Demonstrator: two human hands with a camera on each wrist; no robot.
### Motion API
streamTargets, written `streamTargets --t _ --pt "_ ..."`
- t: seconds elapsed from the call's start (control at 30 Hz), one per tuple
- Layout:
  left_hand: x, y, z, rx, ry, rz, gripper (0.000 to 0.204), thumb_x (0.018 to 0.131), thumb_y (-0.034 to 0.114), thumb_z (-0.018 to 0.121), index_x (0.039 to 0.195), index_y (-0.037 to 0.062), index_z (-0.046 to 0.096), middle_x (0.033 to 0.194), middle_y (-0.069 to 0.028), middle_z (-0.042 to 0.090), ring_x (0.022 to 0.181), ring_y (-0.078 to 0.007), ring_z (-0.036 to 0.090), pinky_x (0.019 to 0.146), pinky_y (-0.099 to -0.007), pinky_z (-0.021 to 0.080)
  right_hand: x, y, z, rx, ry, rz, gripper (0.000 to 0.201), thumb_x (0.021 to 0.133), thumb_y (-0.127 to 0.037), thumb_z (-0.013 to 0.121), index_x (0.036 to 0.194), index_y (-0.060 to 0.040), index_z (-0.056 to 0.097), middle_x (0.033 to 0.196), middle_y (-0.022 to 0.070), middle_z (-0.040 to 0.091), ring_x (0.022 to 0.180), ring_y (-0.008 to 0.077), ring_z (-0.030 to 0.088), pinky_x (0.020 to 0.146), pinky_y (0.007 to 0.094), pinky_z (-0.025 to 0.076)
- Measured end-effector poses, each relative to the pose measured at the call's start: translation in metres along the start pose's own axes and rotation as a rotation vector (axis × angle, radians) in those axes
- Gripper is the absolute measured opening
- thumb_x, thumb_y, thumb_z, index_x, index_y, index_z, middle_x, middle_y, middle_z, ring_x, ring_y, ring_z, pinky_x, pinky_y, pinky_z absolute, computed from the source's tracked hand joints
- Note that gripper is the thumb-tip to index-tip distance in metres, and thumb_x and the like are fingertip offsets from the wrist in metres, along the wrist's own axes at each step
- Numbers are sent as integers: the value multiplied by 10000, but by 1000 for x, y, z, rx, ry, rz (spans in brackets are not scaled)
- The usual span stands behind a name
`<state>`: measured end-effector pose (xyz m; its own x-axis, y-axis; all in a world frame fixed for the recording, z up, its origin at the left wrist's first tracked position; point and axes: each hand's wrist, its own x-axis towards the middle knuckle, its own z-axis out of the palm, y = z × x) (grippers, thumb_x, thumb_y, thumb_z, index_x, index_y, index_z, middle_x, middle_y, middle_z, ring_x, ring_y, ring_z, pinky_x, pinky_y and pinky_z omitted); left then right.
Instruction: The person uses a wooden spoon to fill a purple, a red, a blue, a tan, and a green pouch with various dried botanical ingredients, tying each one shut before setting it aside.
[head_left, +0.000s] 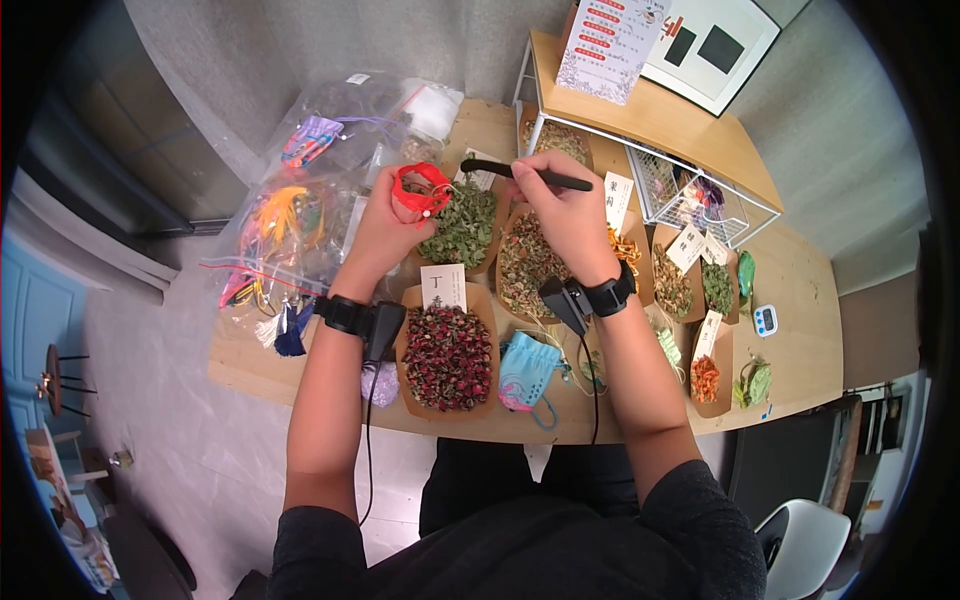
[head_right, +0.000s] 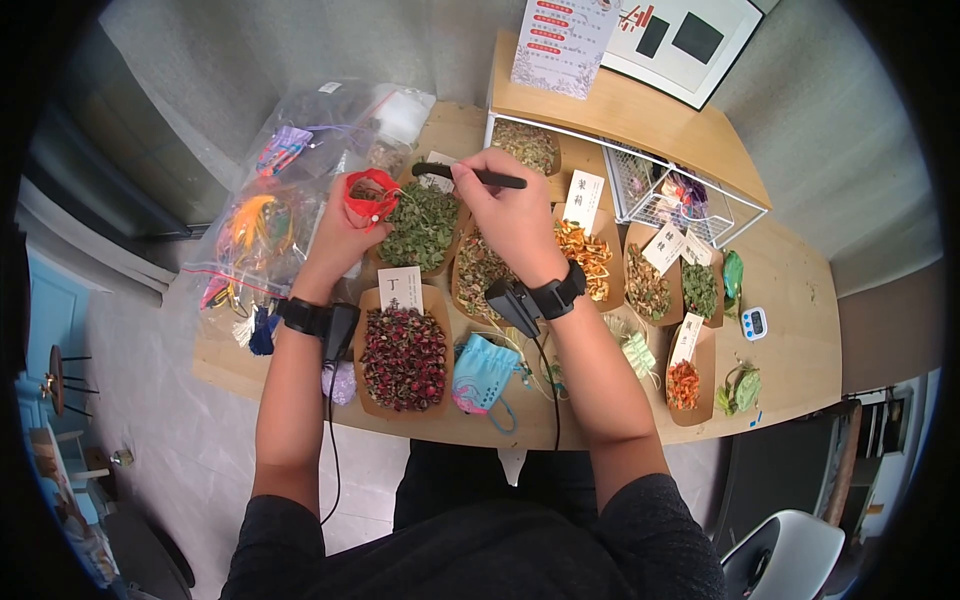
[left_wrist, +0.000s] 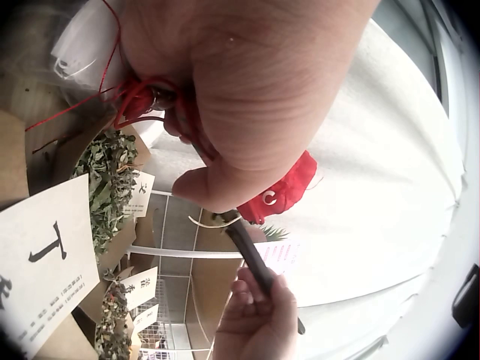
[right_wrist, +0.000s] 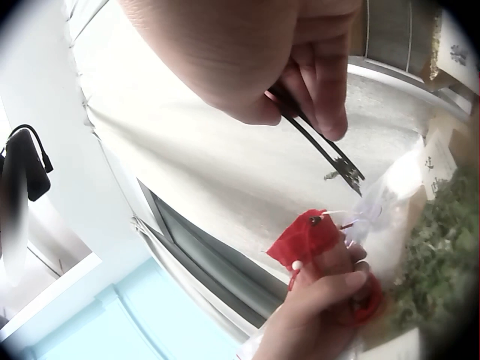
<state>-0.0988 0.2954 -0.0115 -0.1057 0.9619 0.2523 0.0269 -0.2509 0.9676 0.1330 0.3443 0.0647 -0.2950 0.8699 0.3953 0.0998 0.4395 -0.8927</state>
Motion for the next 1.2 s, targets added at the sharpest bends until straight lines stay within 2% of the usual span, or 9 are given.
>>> streamTargets --t 0.17,0.3,0.47,0.57,0.7,0.8,1.0,1.1,1.2 --pt "-1 3 1 -16 -11 -12 672 748 -126 693 1338 52 424 1252 -60 590 1153 -139 589 971 -286 489 -12 -14 14 73 23 -189 132 938 -131 712 980 -6 712 795 33 702 717 83 632 651 233 490" --pt "-2 13 5 -63 -22 -10 662 752 -124 690 1333 52 425 1254 -62 591 1149 -137 590 970 -286 490 -22 -29 22 -139 -120 -99 135 924 -113 728 1017 -16 719 790 21 678 700 64 586 629 214 458" --pt "1 -3 0 -34 -16 3 665 750 -122 693 1333 47 419 1258 -66 591 1163 -142 595 978 -292 489 -12 -24 12 109 -7 -41 161 943 -145 716 991 8 713 808 15 704 742 64 654 650 215 497" --pt "1 -2 0 -12 -12 6 669 748 -120 696 1333 45 417 1259 -67 591 1169 -146 598 979 -292 489 -5 -25 -3 44 35 42 162 953 -155 700 987 3 711 778 17 708 730 75 669 636 222 503" --pt "0 0 -1 47 -1 4 674 745 -120 697 1336 44 415 1259 -68 592 1168 -148 600 977 -291 488 1 -21 -17 -333 -16 88 277 928 -241 710 925 36 717 700 112 697 658 168 687 632 289 521" --pt "0 0 -1 28 2 -5 678 744 -121 697 1338 41 414 1259 -68 589 1171 -148 597 978 -290 486 3 -12 -18 -407 -128 247 369 923 -308 698 884 58 719 658 147 680 626 222 692 628 331 529" --pt "0 1 0 -4 -8 -6 683 744 -122 698 1344 37 413 1263 -71 581 1181 -148 584 987 -292 479 5 12 -7 -438 -171 344 459 945 -366 683 818 74 714 640 133 691 576 224 693 603 350 545" --pt "0 1 0 5 -8 6 685 743 -125 697 1345 36 413 1264 -72 580 1179 -149 583 988 -293 479 3 18 0 -376 -167 398 485 951 -397 682 812 67 714 660 121 705 589 196 699 594 330 548" --pt "1 -1 -1 21 -13 12 686 743 -126 697 1346 36 413 1263 -73 580 1178 -149 584 989 -295 479 2 20 5 -237 -103 357 482 953 -407 680 825 56 717 672 112 712 593 178 697 579 309 542"
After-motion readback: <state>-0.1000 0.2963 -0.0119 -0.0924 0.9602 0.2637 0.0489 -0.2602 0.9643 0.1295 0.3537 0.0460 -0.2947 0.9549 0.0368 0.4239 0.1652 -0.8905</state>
